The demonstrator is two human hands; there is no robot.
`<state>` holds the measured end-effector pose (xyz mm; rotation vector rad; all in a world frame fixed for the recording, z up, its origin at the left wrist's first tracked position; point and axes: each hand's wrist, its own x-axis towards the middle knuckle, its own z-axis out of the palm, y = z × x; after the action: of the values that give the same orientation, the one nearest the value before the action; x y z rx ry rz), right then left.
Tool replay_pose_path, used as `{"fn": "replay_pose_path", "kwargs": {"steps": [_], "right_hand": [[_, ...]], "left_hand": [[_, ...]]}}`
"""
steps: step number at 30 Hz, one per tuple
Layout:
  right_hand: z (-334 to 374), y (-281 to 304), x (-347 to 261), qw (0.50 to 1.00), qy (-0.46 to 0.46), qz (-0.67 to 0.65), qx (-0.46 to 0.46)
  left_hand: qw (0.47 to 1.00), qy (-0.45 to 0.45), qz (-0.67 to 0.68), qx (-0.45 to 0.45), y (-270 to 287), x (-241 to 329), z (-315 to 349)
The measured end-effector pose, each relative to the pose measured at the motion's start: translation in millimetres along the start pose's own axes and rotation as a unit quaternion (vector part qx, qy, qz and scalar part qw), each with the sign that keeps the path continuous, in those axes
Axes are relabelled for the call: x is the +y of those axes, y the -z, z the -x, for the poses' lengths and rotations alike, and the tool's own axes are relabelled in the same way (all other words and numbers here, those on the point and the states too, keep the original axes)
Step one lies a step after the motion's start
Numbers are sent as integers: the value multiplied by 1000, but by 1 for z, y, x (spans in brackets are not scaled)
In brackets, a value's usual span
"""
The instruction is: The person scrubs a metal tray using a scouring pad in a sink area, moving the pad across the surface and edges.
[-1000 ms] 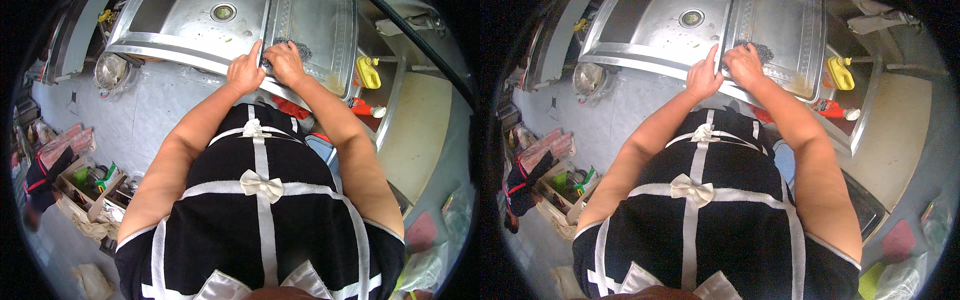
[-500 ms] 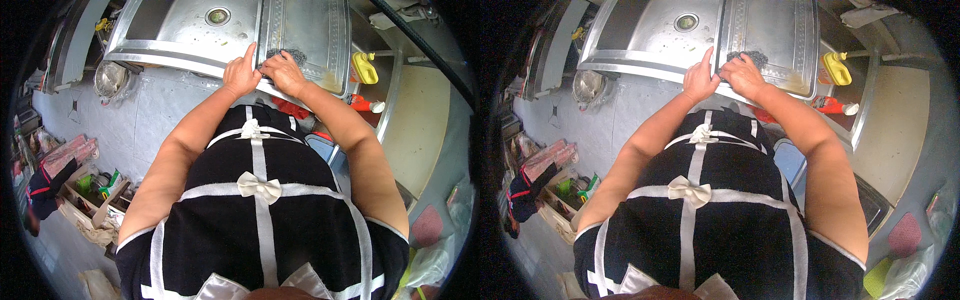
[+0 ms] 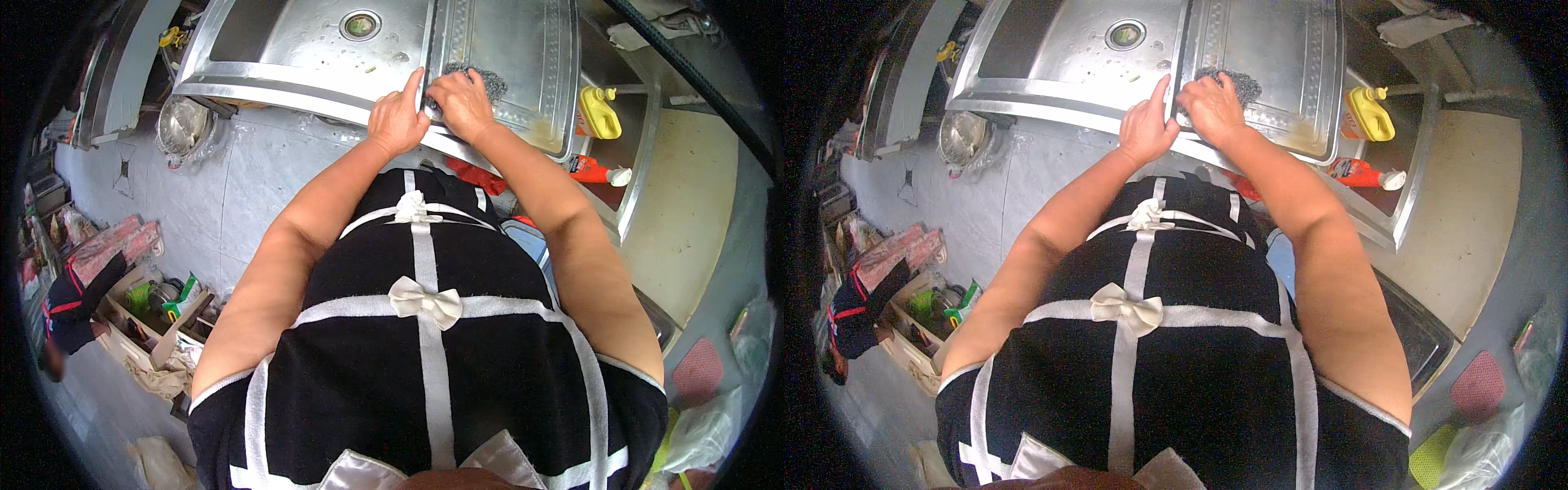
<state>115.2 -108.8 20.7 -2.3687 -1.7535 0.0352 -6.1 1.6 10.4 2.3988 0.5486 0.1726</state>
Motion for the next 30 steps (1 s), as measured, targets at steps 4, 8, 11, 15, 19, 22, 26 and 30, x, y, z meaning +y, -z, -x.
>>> {"fn": "replay_pose_path", "kwargs": {"steps": [4, 8, 11, 15, 19, 22, 26, 30], "right_hand": [[8, 5, -5, 995, 53, 13, -81], [13, 2, 6, 997, 55, -12, -51], [1, -4, 2, 1000, -10, 7, 12], [9, 6, -5, 990, 69, 10, -119], [5, 2, 4, 999, 31, -11, -43], [-8, -2, 0, 999, -45, 6, -13], [5, 9, -8, 993, 15, -16, -112], [6, 2, 4, 998, 14, -17, -67]], "left_hand": [[1000, 4, -1, -3, -1, -2, -1], [1000, -3, -2, 2, 1, 0, 0], [1000, -4, -1, 1, -1, -1, -1], [1000, 4, -5, -2, 0, -3, 2], [1000, -3, -4, -5, -1, -3, 1], [1000, -8, -5, 2, -2, -3, 0], [1000, -20, 4, 18, -4, -6, 1], [1000, -24, -1, 11, -4, -6, 0]]}}
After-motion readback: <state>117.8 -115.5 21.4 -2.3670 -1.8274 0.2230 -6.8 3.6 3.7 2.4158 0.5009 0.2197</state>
